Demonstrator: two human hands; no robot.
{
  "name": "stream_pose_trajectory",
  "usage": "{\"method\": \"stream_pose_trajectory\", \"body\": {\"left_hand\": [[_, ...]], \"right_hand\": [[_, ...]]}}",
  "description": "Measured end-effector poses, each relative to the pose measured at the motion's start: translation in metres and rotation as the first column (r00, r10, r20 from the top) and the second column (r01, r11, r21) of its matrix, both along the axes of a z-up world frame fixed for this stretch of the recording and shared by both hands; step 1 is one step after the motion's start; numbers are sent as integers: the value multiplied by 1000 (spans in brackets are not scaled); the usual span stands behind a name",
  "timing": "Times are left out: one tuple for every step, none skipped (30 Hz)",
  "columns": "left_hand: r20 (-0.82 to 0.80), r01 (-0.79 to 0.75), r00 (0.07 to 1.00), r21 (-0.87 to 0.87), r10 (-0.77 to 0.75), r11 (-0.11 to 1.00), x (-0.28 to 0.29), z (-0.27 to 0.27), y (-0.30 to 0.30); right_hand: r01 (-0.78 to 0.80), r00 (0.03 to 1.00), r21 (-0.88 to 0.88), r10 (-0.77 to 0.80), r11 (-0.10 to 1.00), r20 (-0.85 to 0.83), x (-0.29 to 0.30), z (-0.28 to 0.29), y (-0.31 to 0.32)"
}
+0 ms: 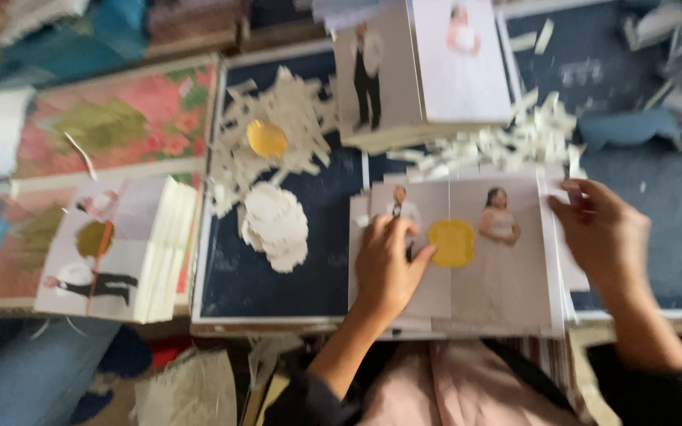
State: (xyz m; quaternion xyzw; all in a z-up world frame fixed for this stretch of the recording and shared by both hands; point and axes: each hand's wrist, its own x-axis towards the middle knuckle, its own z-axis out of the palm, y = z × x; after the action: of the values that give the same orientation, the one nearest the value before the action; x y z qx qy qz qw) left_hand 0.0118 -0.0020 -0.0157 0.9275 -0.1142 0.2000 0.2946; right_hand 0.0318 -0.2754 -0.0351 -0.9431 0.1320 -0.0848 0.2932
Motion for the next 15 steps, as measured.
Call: {"method": "stream_pose_trajectory", "body": {"left_hand": [[-15,15,1000,-100,-17,995,-3,3,6],[8,24,1000,-100,-24,995,-1,6,18],[3,-39,999,-86,40,996,-1,7,28],[-1,-102,995,-73,103,992,-1,7,38],[-8,-100,995,-78,100,992,-2,6,40],[-191,-89,980,-207,49,974,-2,4,43],[-363,-101,932,-325,-26,940,-3,2,47],[-371,-102,928,-325,-28,940,-4,1,39],[-370,-97,927,-385,-57,918,-4,1,32],[-367,-92,926,-444,-87,891,-4,2,26],[-362,-90,928,-443,-86,892,-5,7,23],[-381,-76,915,-490,-135,868,-6,12,19],[-390,-60,901,-540,-187,839,-4,18,15],[-379,-52,906,-543,-189,838,-2,23,16],[-464,-129,864,-580,-196,805,-5,26,17]], "right_hand": [[30,995,-185,-11,982,104,3,-16,-29],[41,992,-185,-18,982,126,1,-15,-35],[57,984,-299,-2,953,180,-6,-14,-42],[79,973,-407,19,910,231,-12,-14,-50],[79,974,-413,18,907,225,-15,-5,-39],[11,994,-244,17,970,110,-17,3,-29],[-39,999,-52,39,998,-6,-20,9,-16],[-38,999,-52,37,998,-15,-26,26,2],[-9,989,73,19,997,-146,-30,44,22],[36,961,192,19,981,-275,-34,62,41],[35,963,194,19,980,-270,-32,46,42],[-65,986,167,89,984,-139,-30,32,43],[-159,987,122,161,980,-2,-25,18,43],[-160,987,117,160,980,9,-27,29,47],[-94,989,155,110,983,-101,-31,39,52]]}}
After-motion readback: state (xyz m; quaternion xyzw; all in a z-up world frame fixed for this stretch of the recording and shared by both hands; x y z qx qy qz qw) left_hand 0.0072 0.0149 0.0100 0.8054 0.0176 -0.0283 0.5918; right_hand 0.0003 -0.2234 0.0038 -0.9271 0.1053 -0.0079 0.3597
